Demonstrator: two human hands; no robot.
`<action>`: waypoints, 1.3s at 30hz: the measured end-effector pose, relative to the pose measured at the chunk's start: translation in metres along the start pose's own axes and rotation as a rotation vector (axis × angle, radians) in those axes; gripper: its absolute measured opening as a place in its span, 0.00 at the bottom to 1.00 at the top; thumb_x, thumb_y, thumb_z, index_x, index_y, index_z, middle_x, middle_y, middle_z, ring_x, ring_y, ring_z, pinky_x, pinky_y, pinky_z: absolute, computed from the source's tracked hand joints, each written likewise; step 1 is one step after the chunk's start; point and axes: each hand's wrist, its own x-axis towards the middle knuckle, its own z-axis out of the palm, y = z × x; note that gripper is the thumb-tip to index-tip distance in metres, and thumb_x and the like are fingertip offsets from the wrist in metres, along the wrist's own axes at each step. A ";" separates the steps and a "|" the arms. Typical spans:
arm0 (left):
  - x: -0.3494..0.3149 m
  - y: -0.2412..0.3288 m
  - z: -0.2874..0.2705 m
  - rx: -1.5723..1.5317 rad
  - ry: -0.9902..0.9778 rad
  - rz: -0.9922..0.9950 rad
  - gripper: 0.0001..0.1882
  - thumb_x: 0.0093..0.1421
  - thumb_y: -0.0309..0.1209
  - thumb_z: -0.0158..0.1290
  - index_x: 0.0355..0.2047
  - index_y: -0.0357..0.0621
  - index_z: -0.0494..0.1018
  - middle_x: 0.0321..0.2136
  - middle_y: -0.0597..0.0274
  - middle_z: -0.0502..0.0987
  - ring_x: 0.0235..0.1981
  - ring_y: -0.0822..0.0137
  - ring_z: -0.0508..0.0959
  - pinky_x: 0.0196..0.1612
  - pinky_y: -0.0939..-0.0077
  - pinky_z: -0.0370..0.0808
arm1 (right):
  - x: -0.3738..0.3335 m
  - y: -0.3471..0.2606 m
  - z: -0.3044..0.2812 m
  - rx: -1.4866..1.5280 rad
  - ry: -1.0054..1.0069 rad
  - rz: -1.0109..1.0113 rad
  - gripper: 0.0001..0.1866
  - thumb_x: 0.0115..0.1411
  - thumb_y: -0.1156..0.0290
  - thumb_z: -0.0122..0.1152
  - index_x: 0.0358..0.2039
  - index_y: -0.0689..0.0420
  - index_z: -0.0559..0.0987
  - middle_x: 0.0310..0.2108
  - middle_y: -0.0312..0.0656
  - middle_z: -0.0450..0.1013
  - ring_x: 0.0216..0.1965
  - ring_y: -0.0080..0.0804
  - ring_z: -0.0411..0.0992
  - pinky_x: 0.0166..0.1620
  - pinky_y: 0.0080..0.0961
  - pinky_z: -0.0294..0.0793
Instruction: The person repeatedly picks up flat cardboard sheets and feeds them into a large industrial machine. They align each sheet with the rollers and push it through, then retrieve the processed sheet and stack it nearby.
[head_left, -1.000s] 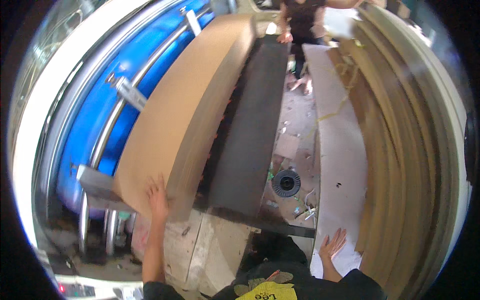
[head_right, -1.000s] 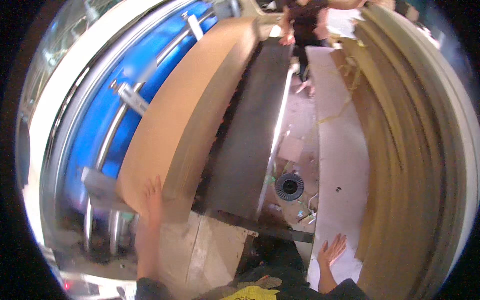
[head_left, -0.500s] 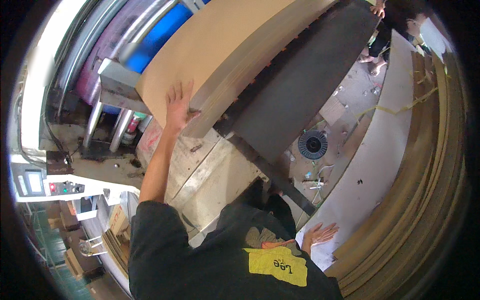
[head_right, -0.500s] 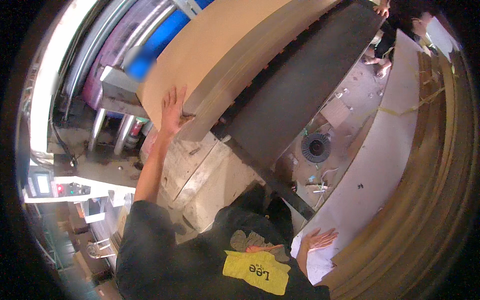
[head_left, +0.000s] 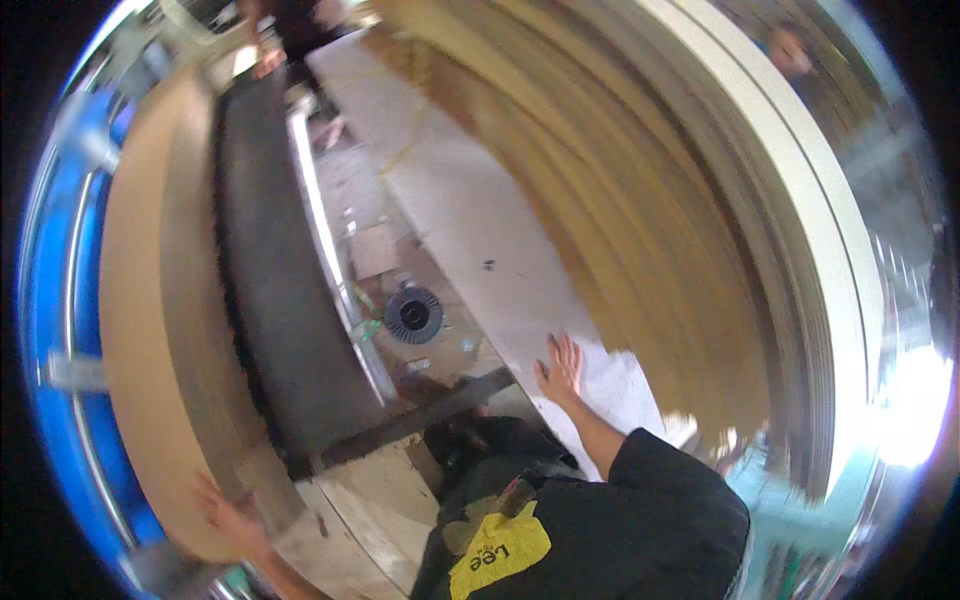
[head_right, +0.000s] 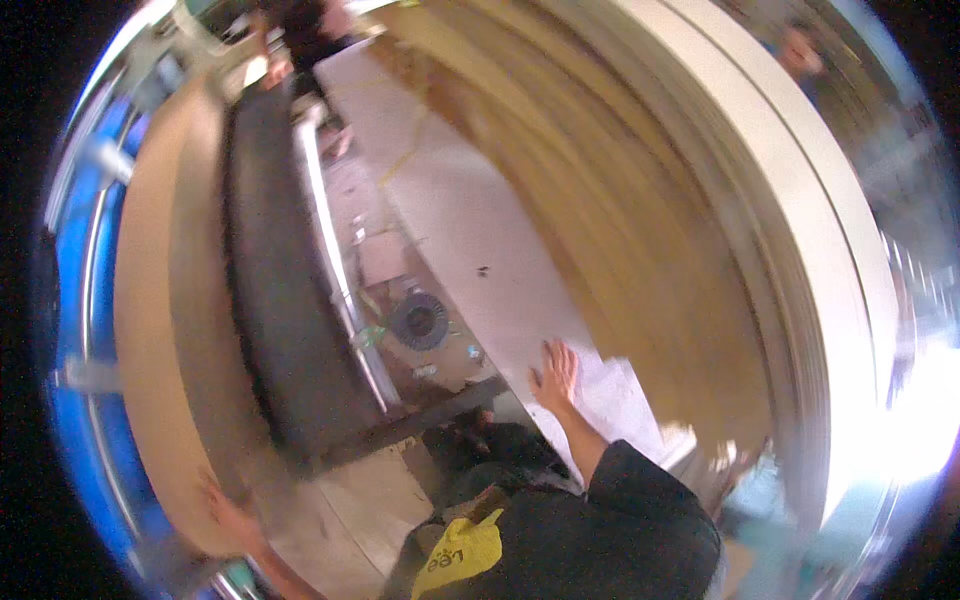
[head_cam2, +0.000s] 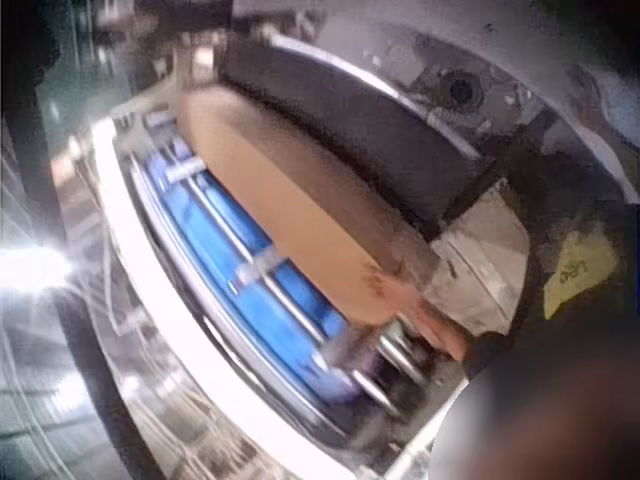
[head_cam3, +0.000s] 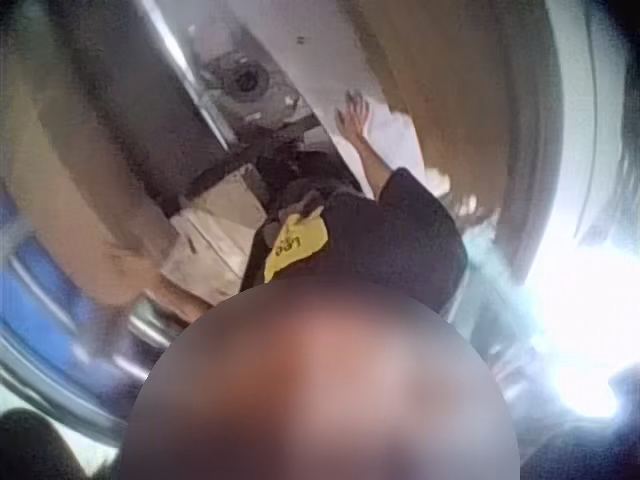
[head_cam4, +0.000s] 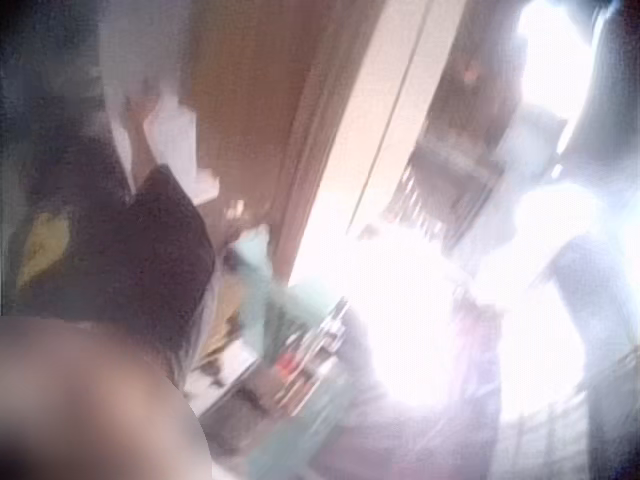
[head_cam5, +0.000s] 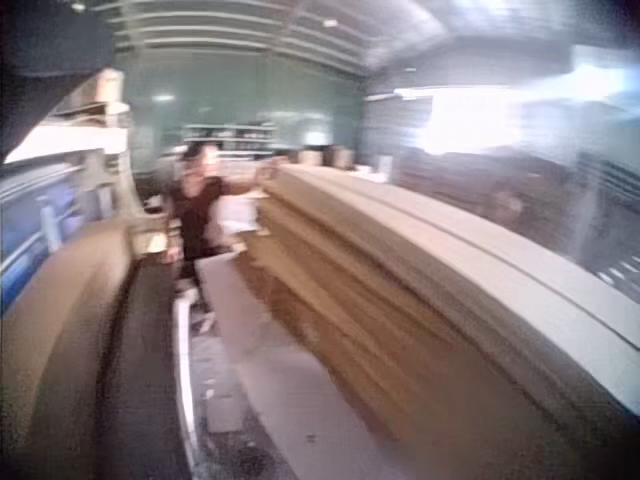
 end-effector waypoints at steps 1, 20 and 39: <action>-0.003 0.003 -0.003 0.037 -0.020 -0.030 0.61 0.45 0.40 0.70 0.75 0.50 0.46 0.70 0.40 0.57 0.68 0.39 0.59 0.68 0.44 0.56 | 0.003 -0.012 -0.014 0.069 0.014 0.039 0.39 0.62 0.55 0.61 0.69 0.59 0.61 0.70 0.56 0.54 0.72 0.54 0.48 0.72 0.55 0.43; -0.004 -0.004 0.017 0.546 0.308 0.134 0.38 0.63 0.44 0.51 0.72 0.54 0.56 0.52 0.47 0.74 0.49 0.48 0.78 0.48 0.49 0.76 | -0.133 -0.053 -0.500 -1.107 0.652 0.217 0.60 0.43 0.66 0.78 0.74 0.40 0.53 0.60 0.45 0.63 0.60 0.41 0.64 0.62 0.45 0.63; -0.044 0.263 -0.139 -1.823 -0.138 0.467 0.38 0.66 0.42 0.57 0.70 0.41 0.55 0.63 0.42 0.65 0.63 0.48 0.68 0.63 0.42 0.67 | -0.153 -0.184 -0.451 -1.134 0.566 0.184 0.39 0.59 0.72 0.57 0.72 0.52 0.59 0.55 0.58 0.68 0.54 0.52 0.69 0.54 0.43 0.70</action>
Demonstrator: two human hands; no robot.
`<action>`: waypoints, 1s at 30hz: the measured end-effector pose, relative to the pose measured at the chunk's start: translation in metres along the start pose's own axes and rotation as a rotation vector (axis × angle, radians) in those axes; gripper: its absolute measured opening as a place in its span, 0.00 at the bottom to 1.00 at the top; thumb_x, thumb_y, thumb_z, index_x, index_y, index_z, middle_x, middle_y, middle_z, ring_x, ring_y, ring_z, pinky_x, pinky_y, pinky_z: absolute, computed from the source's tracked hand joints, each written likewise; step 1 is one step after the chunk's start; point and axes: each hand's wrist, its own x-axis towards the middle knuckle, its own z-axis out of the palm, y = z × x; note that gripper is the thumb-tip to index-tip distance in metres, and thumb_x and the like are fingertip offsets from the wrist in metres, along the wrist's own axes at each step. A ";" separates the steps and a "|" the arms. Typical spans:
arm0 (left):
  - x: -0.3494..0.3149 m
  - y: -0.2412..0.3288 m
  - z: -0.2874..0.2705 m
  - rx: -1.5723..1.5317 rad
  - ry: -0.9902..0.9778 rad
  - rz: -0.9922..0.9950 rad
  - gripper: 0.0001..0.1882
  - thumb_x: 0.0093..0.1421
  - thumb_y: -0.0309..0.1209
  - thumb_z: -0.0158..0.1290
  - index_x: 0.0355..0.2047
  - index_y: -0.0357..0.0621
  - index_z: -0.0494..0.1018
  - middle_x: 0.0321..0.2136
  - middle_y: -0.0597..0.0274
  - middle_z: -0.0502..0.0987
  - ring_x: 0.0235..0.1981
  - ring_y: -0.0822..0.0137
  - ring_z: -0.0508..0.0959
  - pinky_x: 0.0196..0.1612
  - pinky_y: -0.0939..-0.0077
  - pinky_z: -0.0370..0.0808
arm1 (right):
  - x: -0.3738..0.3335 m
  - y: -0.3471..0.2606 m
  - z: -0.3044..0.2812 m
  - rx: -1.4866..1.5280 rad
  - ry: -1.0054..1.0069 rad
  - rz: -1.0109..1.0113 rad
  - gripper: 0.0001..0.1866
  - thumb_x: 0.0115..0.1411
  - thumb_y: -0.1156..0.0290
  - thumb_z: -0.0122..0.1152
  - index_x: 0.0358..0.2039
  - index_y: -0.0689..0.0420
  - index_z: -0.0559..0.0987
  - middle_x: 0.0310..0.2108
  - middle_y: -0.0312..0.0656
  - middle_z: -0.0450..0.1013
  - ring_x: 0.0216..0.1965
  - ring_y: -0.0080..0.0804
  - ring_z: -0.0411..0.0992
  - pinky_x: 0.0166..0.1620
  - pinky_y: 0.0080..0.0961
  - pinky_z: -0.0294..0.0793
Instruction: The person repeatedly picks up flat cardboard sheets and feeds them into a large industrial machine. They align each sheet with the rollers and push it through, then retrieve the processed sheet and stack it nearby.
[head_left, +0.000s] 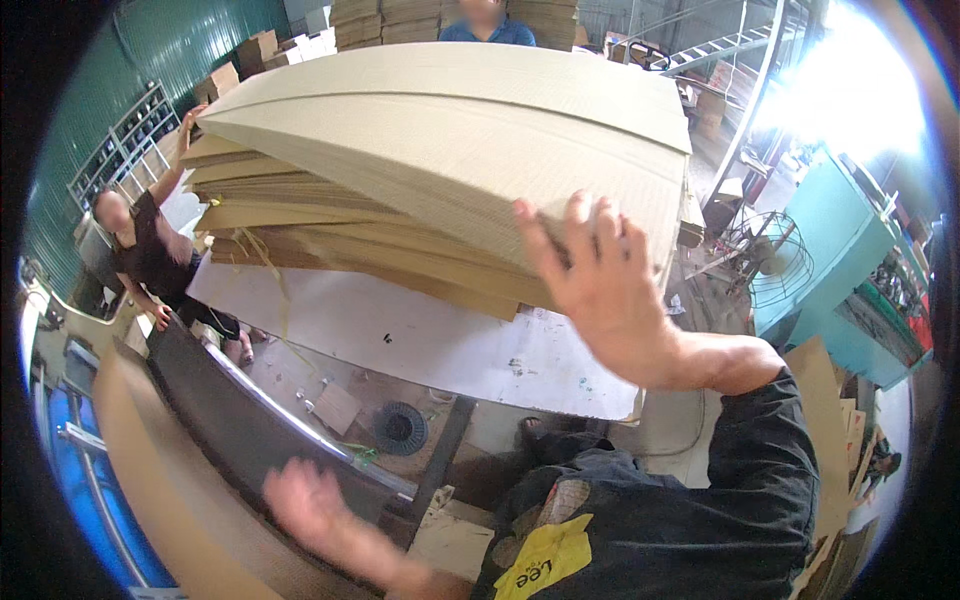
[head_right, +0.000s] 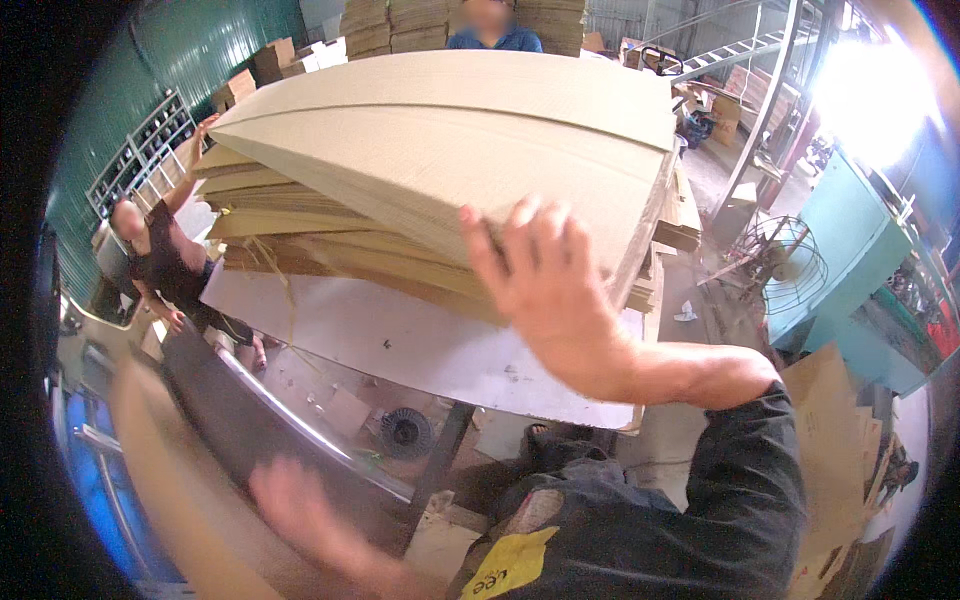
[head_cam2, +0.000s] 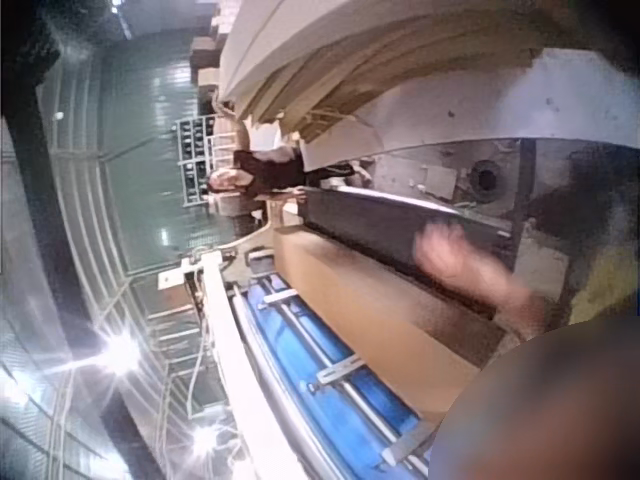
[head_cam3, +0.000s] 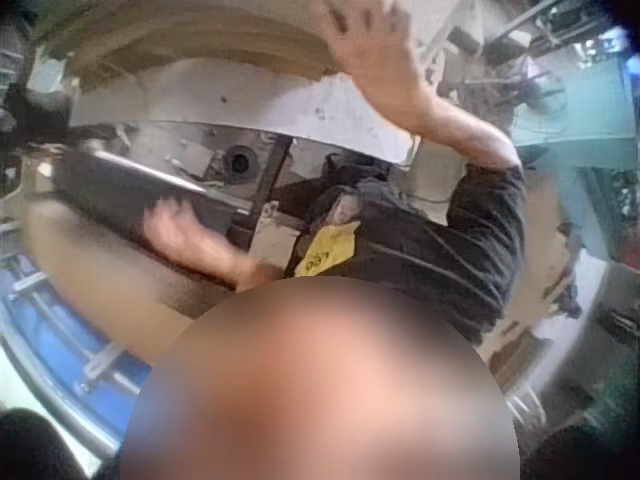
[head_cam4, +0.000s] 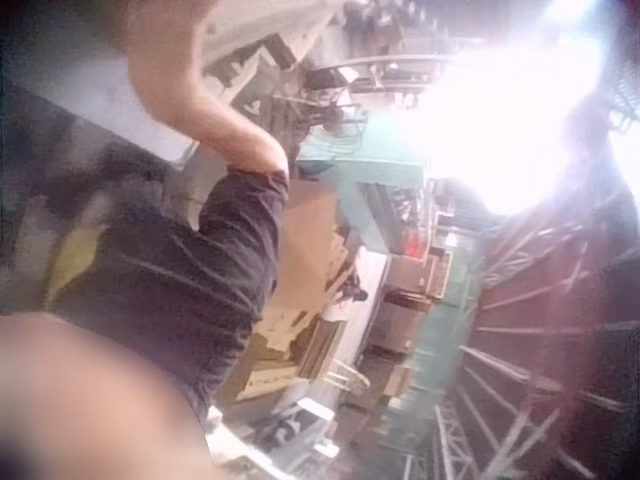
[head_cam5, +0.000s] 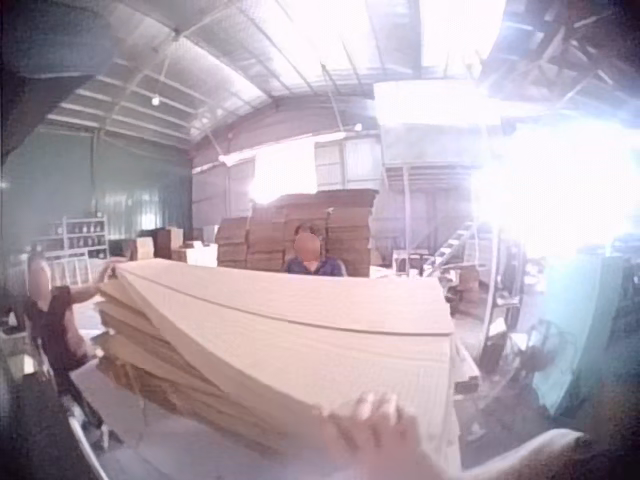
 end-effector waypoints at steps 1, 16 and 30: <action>0.003 0.009 0.061 -0.221 -0.208 -0.133 0.40 0.68 0.50 0.51 0.71 0.41 0.51 0.62 0.40 0.65 0.62 0.46 0.69 0.61 0.41 0.69 | 0.001 -0.007 -0.011 -0.011 0.043 -0.010 0.37 0.60 0.71 0.56 0.71 0.53 0.61 0.55 0.58 0.68 0.53 0.52 0.70 0.54 0.42 0.71; 0.005 0.104 0.271 -0.856 -0.543 -0.584 0.36 0.60 0.43 0.61 0.59 0.32 0.62 0.52 0.53 0.70 0.52 0.63 0.73 0.57 0.67 0.69 | 0.156 0.252 0.247 0.884 0.203 0.361 0.17 0.54 0.57 0.67 0.29 0.61 0.85 0.29 0.56 0.80 0.28 0.45 0.79 0.33 0.43 0.76; -0.007 0.126 0.269 -0.741 -0.592 -0.807 0.53 0.55 0.50 0.68 0.65 0.32 0.48 0.56 0.43 0.65 0.56 0.57 0.72 0.55 0.61 0.75 | 0.108 0.254 0.282 1.480 -0.567 0.059 0.34 0.60 0.48 0.65 0.54 0.65 0.76 0.42 0.41 0.77 0.41 0.22 0.72 0.44 0.25 0.73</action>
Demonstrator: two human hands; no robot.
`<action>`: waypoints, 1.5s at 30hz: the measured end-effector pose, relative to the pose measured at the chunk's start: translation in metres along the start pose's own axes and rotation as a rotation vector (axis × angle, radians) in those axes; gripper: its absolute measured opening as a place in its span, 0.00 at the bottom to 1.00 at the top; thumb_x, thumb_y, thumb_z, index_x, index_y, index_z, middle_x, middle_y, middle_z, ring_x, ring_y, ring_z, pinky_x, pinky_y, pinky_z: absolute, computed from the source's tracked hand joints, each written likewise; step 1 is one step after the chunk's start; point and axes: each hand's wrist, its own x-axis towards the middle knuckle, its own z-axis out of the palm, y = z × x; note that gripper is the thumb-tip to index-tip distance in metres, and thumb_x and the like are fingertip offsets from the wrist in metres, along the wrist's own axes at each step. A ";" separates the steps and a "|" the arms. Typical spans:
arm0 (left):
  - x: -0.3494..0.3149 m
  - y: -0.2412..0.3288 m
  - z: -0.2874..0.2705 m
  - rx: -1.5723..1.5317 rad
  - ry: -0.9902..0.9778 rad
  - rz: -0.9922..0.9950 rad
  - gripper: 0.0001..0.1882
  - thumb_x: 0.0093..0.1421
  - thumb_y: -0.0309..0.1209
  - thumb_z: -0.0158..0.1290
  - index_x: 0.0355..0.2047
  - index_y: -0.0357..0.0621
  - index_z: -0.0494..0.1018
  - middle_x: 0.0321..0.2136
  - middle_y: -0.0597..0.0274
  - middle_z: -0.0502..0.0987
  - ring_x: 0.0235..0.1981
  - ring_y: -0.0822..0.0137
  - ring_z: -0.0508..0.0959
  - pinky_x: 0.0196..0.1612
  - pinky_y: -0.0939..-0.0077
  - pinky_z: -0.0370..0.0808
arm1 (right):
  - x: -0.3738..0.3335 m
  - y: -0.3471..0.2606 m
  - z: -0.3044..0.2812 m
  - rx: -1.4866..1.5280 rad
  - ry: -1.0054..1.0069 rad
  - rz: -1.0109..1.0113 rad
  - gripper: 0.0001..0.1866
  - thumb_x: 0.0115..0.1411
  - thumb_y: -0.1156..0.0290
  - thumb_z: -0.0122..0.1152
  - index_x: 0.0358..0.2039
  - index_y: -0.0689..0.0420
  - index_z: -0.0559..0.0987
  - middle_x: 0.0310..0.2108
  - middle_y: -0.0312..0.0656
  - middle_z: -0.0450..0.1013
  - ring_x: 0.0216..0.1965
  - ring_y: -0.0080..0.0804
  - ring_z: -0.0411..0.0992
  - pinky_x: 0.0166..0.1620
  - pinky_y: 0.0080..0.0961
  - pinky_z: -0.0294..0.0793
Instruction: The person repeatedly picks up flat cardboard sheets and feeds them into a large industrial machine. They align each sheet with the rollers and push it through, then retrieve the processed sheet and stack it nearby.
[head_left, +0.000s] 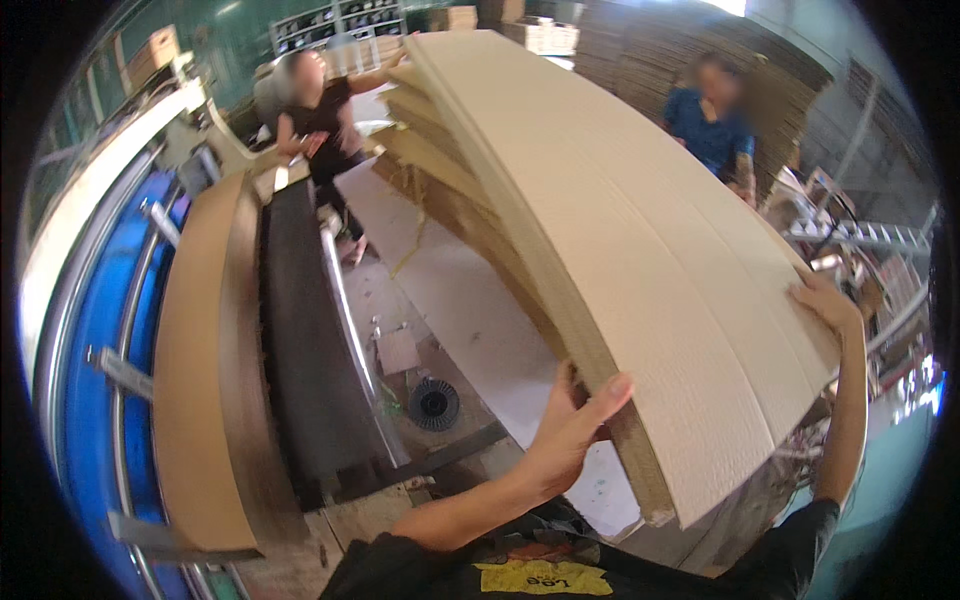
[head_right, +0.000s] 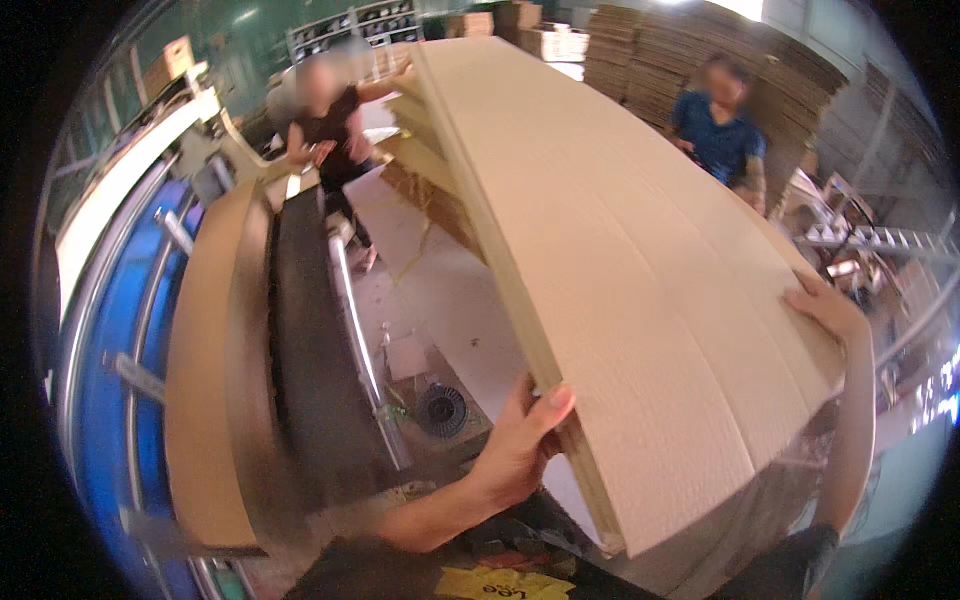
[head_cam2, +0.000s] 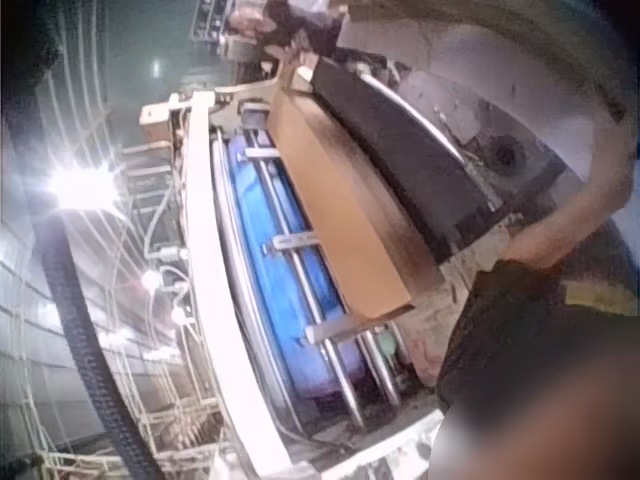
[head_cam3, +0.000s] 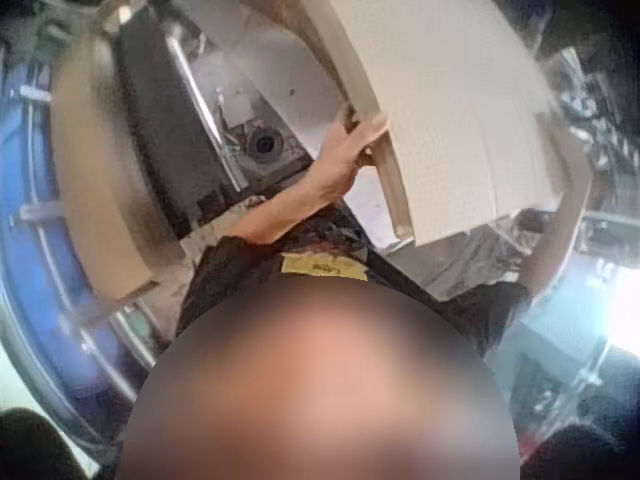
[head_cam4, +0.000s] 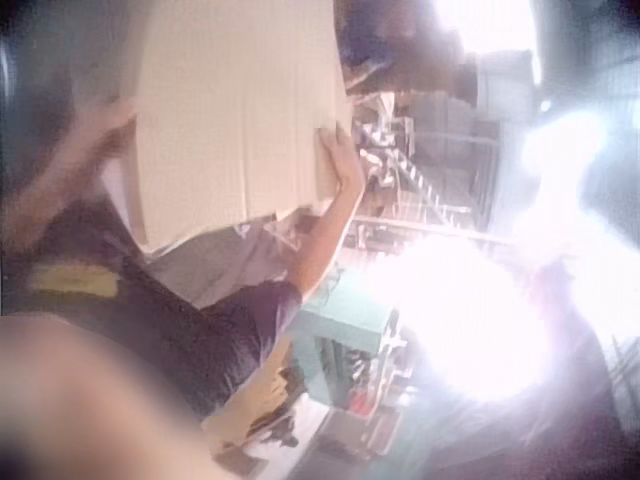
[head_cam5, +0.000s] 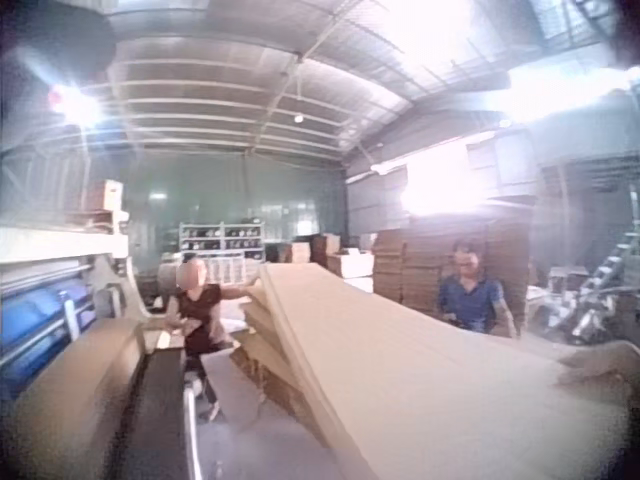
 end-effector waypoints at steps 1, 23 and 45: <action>0.001 -0.001 0.005 -0.010 0.044 -0.003 0.54 0.55 0.51 0.68 0.65 0.31 0.47 0.56 0.43 0.65 0.56 0.57 0.72 0.56 0.61 0.74 | -0.004 0.002 0.004 0.025 0.003 0.028 0.34 0.60 0.48 0.65 0.54 0.65 0.76 0.43 0.41 0.77 0.42 0.22 0.72 0.44 0.25 0.73; -0.122 -0.083 -0.189 -0.548 0.247 -0.125 0.43 0.60 0.51 0.57 0.67 0.39 0.58 0.57 0.47 0.71 0.57 0.53 0.74 0.58 0.51 0.72 | -0.109 -0.118 0.189 0.297 -0.128 0.113 0.41 0.58 0.53 0.62 0.64 0.68 0.65 0.60 0.51 0.66 0.60 0.37 0.64 0.57 0.35 0.68; -0.281 -0.172 -0.466 -0.778 0.318 0.096 0.34 0.68 0.51 0.46 0.64 0.37 0.65 0.58 0.43 0.73 0.54 0.50 0.77 0.56 0.54 0.74 | -0.221 -0.245 0.441 0.310 -0.359 -0.124 0.51 0.51 0.58 0.76 0.66 0.69 0.57 0.59 0.62 0.63 0.61 0.55 0.65 0.63 0.45 0.65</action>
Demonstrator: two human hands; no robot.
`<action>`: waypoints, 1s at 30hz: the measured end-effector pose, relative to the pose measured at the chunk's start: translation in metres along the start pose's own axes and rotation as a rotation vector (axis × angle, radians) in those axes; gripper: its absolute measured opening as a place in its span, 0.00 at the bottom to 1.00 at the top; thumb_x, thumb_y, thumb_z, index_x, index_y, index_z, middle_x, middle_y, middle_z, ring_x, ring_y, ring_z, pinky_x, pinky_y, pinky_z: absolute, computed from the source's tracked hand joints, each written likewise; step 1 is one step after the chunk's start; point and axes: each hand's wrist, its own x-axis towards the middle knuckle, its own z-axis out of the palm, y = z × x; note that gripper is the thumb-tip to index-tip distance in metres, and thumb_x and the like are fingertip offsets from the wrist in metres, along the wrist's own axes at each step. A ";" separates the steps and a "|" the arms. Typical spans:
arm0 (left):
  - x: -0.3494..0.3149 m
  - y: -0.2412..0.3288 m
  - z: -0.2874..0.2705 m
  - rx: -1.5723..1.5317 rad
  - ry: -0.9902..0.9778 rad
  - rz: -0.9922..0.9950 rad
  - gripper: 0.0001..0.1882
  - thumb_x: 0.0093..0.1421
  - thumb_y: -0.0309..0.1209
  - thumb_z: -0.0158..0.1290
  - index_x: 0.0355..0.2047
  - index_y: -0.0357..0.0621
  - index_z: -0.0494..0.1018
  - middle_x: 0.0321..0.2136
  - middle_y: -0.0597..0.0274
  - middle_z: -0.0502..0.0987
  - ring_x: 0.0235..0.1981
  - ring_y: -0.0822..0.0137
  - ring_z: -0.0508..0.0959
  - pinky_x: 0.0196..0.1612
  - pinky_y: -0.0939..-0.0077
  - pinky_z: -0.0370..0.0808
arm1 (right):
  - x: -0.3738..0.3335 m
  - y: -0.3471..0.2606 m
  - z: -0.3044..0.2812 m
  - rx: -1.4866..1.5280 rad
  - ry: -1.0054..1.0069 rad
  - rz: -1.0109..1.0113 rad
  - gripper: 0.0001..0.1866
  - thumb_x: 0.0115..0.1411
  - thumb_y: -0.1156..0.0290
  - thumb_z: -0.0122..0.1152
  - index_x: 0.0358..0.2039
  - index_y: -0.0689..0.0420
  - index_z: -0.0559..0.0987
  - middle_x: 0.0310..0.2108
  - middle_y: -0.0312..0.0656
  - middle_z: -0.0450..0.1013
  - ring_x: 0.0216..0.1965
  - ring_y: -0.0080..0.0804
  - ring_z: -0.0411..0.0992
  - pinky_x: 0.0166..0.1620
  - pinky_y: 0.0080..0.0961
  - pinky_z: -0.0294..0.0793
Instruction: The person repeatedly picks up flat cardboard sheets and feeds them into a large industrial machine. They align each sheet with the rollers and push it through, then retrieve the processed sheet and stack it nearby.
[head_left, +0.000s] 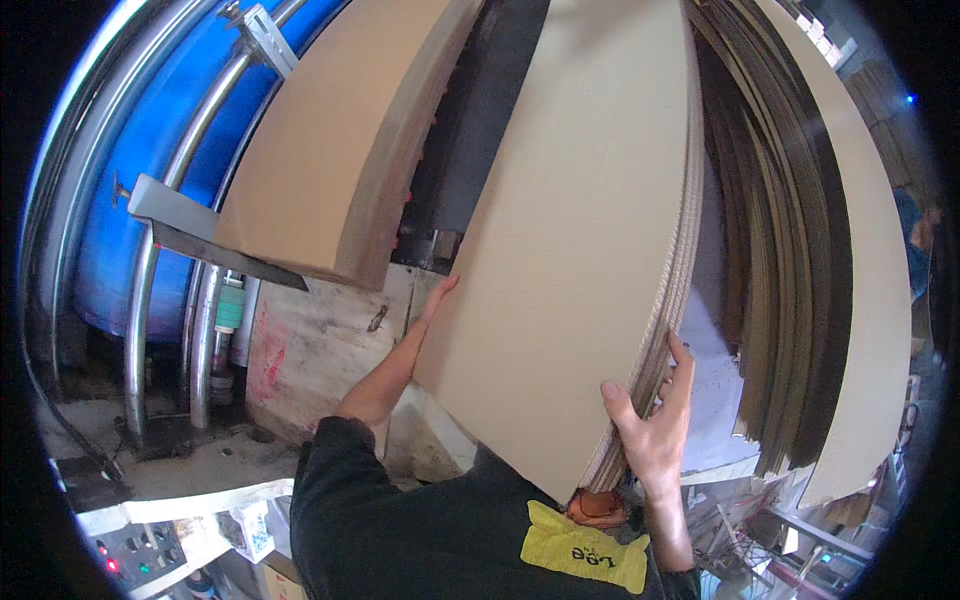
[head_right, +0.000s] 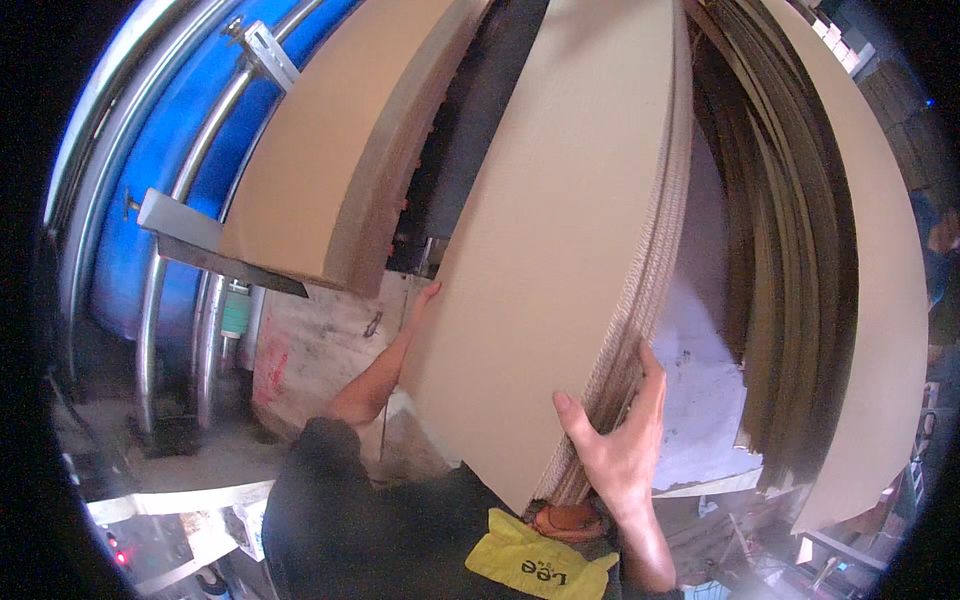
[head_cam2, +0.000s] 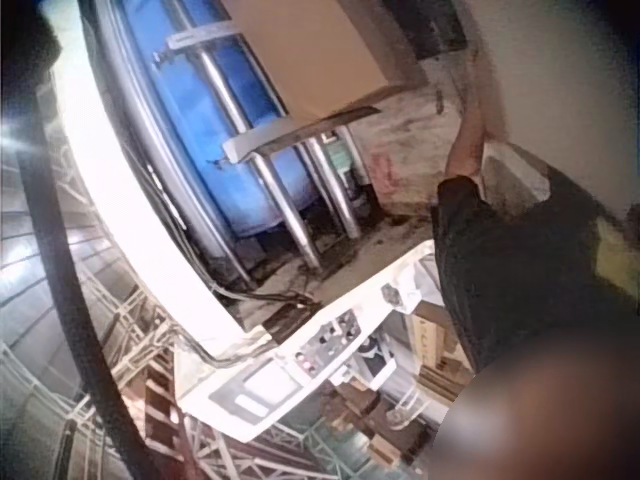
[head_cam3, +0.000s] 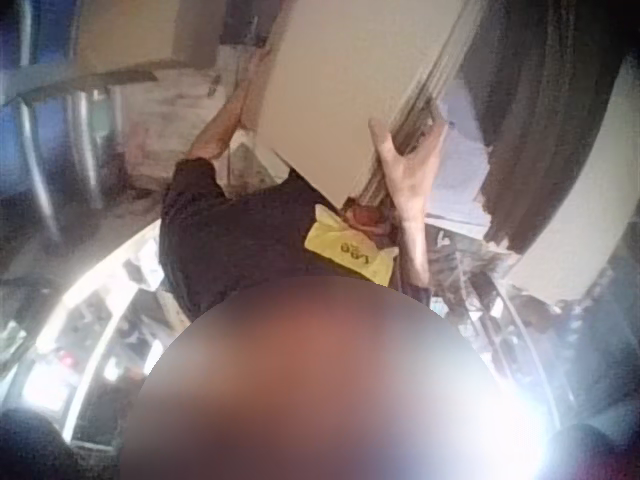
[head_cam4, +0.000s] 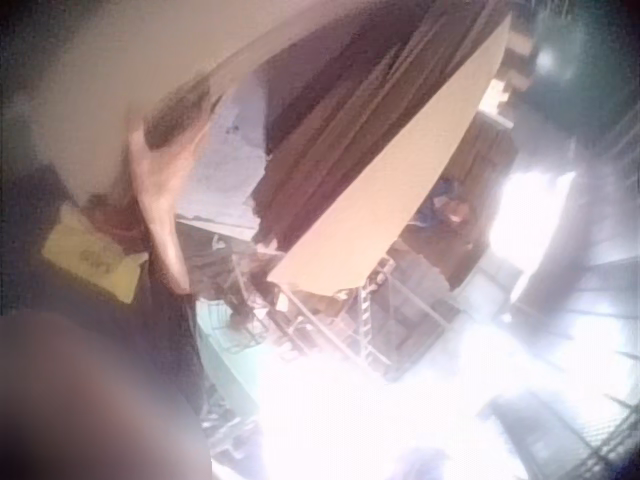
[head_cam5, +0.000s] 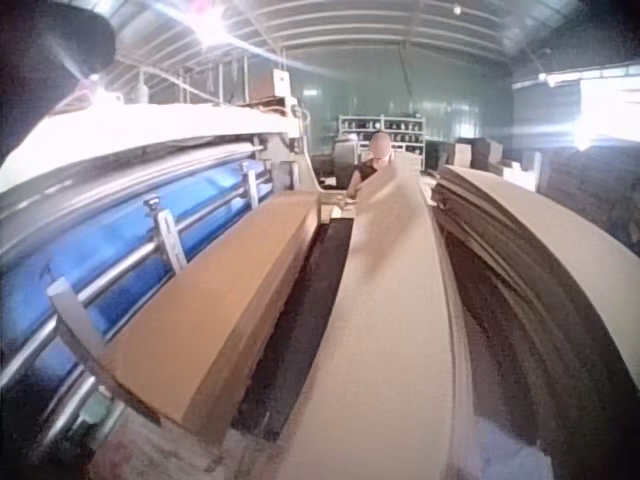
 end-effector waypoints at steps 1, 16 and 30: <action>0.000 0.004 -0.006 -0.001 0.000 0.004 0.34 0.68 0.51 0.46 0.64 0.37 0.65 0.58 0.43 0.73 0.54 0.50 0.77 0.57 0.54 0.74 | 0.005 0.000 0.007 -0.013 -0.001 -0.031 0.52 0.50 0.56 0.77 0.65 0.70 0.58 0.59 0.65 0.63 0.62 0.58 0.64 0.64 0.47 0.63; -0.002 -0.027 0.006 0.002 0.033 0.148 0.30 0.70 0.46 0.45 0.62 0.36 0.67 0.57 0.41 0.73 0.55 0.49 0.76 0.57 0.54 0.73 | 0.037 -0.100 0.066 -0.324 -0.204 -0.383 0.56 0.48 0.46 0.76 0.69 0.60 0.58 0.57 0.68 0.57 0.58 0.64 0.64 0.55 0.58 0.70; -0.011 0.059 0.064 2.915 1.384 0.845 0.26 0.68 0.34 0.42 0.64 0.35 0.66 0.69 0.43 0.59 0.71 0.53 0.59 0.73 0.55 0.51 | 0.070 -0.131 0.091 -0.539 -0.675 -1.030 0.33 0.60 0.50 0.59 0.64 0.49 0.71 0.71 0.48 0.58 0.73 0.46 0.53 0.71 0.63 0.38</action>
